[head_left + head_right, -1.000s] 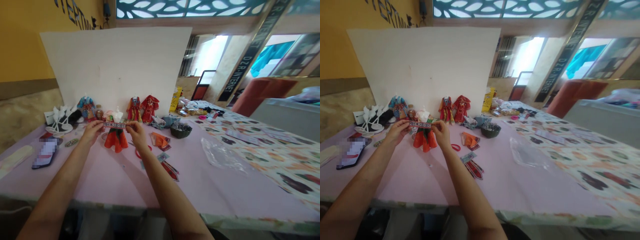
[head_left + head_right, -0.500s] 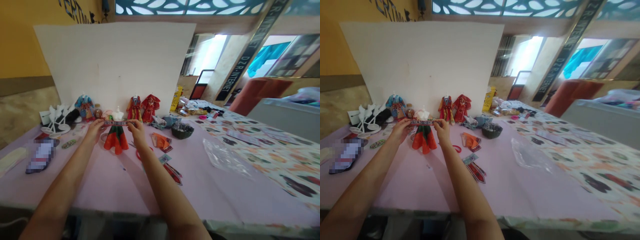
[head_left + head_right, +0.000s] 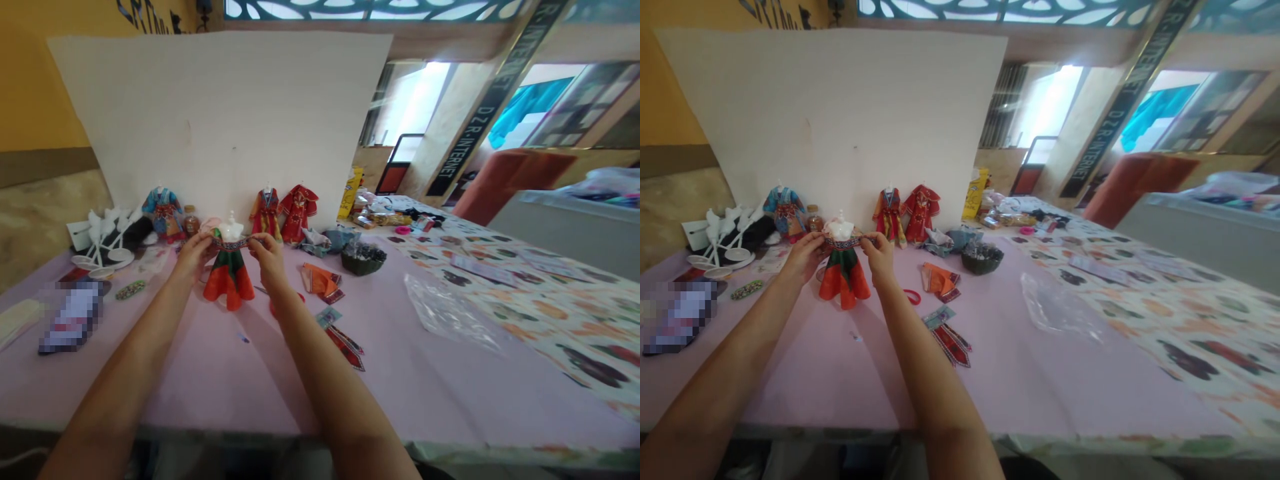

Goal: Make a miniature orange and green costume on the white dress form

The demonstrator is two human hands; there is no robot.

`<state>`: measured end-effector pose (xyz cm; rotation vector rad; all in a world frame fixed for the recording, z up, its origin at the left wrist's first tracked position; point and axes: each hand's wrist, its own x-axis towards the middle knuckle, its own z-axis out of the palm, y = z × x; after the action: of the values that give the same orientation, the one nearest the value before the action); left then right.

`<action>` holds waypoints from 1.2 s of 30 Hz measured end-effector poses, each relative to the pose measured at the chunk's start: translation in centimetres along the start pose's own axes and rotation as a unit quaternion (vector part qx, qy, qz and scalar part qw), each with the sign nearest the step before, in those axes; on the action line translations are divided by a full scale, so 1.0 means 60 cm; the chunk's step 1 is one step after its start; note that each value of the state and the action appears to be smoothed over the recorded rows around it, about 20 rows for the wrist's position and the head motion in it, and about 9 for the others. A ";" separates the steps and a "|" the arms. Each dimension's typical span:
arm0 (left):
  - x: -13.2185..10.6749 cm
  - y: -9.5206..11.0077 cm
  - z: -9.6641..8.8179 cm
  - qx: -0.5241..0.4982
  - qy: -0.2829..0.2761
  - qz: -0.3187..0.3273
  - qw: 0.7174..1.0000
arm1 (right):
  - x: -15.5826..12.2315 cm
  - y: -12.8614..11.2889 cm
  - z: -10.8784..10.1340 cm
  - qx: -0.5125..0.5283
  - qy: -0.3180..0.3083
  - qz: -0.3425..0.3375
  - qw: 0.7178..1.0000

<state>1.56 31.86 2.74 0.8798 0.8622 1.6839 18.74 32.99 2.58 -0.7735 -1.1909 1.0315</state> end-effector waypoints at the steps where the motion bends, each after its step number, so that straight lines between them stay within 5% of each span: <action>1: -0.002 0.002 -0.001 -0.001 -0.002 0.002 1.000 | -0.002 -0.003 -0.002 0.005 -0.003 0.000 1.000; 9: -0.018 0.029 0.004 -0.050 -0.008 0.067 0.996 | -0.003 -0.033 -0.003 0.068 -0.028 -0.057 0.996; 21: -0.025 0.040 0.001 -0.055 0.004 0.062 0.997 | 0.001 -0.041 0.003 0.108 -0.014 -0.021 0.994; 29: -0.059 0.070 0.027 0.031 -0.060 0.167 0.984 | -0.035 -0.109 0.014 0.047 -0.186 -0.028 0.981; 33: -0.077 0.083 0.050 0.127 -0.133 0.157 0.970 | -0.051 -0.114 0.022 0.021 -0.294 -0.009 0.956; 36: -0.083 0.090 0.051 0.141 -0.149 0.140 0.969 | -0.058 -0.110 0.024 0.004 -0.292 -0.018 0.956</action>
<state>2.99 26.21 8.13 1.4667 0.8094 1.6285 18.63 27.30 7.62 -0.4426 -1.6922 1.2784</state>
